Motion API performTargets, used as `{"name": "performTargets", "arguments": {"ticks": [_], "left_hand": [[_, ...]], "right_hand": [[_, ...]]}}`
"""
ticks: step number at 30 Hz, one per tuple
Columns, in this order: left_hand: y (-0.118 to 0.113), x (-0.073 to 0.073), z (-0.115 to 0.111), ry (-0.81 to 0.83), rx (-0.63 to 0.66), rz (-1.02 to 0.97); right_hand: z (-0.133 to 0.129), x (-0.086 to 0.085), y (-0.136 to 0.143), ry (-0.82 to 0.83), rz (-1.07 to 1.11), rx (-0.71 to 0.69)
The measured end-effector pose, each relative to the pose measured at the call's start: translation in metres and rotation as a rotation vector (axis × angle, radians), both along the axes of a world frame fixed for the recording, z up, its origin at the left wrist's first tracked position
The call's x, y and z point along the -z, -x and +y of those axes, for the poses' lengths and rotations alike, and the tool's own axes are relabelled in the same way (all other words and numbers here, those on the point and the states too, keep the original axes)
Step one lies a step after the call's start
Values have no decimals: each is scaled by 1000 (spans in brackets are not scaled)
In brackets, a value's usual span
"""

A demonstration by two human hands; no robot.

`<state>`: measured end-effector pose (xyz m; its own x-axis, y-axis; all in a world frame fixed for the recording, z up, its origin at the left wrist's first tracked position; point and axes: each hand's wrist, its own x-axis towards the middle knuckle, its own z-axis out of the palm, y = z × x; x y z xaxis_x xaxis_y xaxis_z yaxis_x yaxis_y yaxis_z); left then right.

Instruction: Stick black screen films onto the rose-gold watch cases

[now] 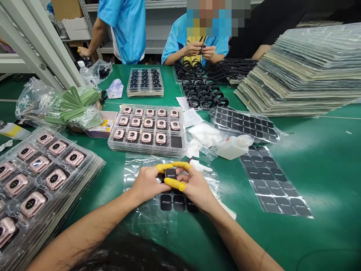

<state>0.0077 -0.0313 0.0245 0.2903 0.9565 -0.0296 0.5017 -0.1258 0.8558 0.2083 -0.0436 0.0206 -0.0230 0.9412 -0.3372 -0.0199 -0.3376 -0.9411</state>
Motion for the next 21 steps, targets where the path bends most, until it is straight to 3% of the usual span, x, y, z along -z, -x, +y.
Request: {"name": "performTargets", "arguments": {"ticks": [6,16,21], "left_hand": [[0,-1,2,50,39,-102],[3,-1,6,33,51,-25],[2,3,7,132,29,-139]], "right_hand": [[2,6,4,-22,6,21],[0,10,-4,-151,-76,-88],[27,-2,-22,-244,-84,109]]}}
